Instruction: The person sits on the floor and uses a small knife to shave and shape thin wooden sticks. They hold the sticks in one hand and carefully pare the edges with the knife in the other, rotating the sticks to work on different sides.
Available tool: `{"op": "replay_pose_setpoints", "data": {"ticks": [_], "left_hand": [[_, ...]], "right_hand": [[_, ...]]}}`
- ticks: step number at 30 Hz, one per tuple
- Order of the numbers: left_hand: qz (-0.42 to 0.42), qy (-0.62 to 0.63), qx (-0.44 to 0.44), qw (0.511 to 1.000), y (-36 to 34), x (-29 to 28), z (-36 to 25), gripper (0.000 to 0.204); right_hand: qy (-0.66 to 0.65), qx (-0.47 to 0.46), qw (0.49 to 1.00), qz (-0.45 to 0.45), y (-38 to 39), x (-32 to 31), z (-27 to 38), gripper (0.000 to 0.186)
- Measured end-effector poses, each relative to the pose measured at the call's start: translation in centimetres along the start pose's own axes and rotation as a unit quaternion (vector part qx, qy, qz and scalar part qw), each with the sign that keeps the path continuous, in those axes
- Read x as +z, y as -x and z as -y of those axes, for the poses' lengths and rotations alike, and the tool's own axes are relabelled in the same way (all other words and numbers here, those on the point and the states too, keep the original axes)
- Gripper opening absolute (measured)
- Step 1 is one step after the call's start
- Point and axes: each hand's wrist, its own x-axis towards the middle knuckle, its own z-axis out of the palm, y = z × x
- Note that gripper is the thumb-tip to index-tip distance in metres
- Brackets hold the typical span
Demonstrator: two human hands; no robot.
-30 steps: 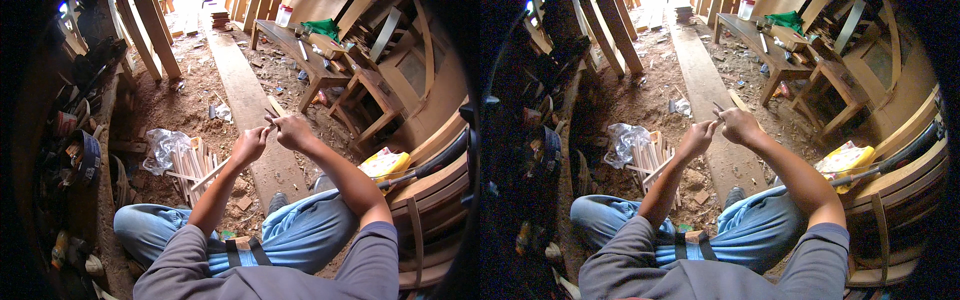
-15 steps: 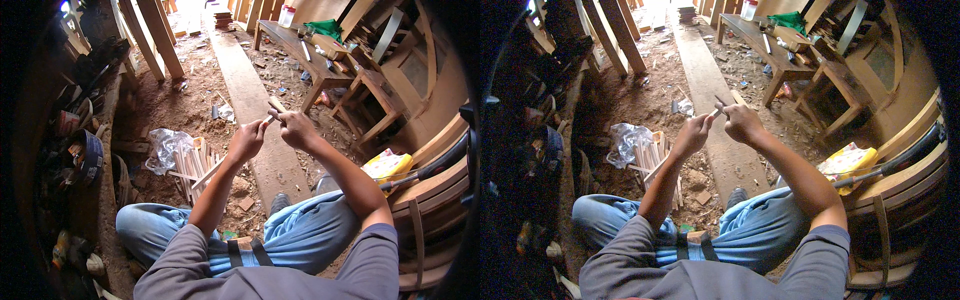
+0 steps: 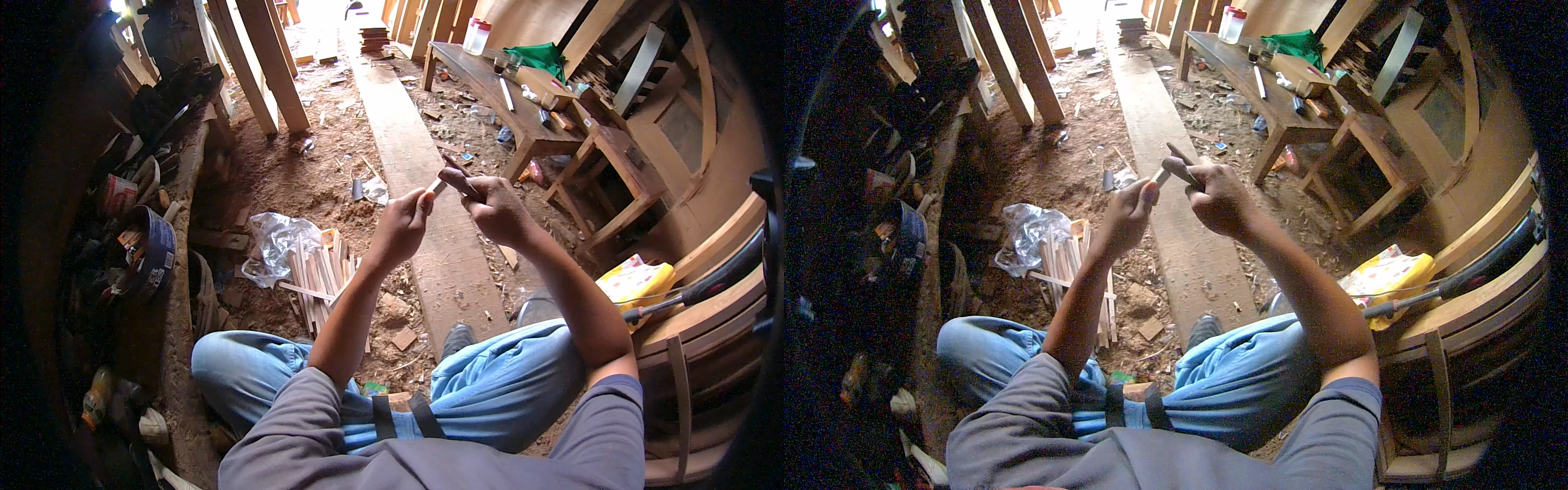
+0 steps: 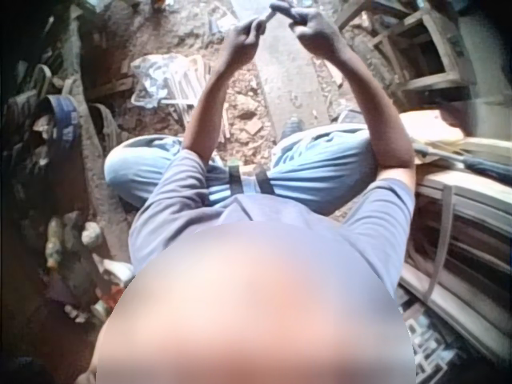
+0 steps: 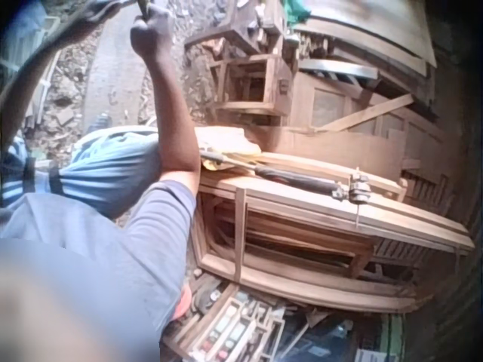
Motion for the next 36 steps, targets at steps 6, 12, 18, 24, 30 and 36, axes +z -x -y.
{"op": "replay_pose_setpoints", "data": {"ticks": [6, 12, 18, 24, 30, 36], "left_hand": [[0.004, -0.017, 0.034, 0.999, 0.1, -0.7, -1.0, 0.038], [-0.015, -0.060, 0.041, 0.997, 0.3, -0.4, -1.8, 0.035], [-0.021, -0.048, -0.013, 0.999, 0.2, -0.8, -1.8, 0.048], [-0.042, -0.071, -0.036, 0.996, 0.2, -0.7, -1.8, 0.049], [-0.033, -0.061, 0.010, 0.998, 0.4, 0.0, -1.5, 0.036], [-0.025, -0.060, -0.020, 0.998, 0.4, -0.1, -1.5, 0.044]], "right_hand": [[0.017, -0.043, 0.998, -0.043, 0.4, 0.2, 1.3, 0.018], [-0.014, -0.018, 0.999, -0.038, 0.2, 0.7, 1.0, 0.021], [-0.010, -0.011, 0.999, -0.031, 0.2, 0.5, 1.0, 0.028], [-0.018, -0.018, 0.999, -0.022, 0.4, 0.3, 1.7, 0.045], [-0.013, -0.023, 0.999, -0.043, 0.5, 0.1, 2.3, 0.024], [0.059, -0.073, 0.994, -0.064, 0.7, 0.4, 2.6, 0.046]]}}
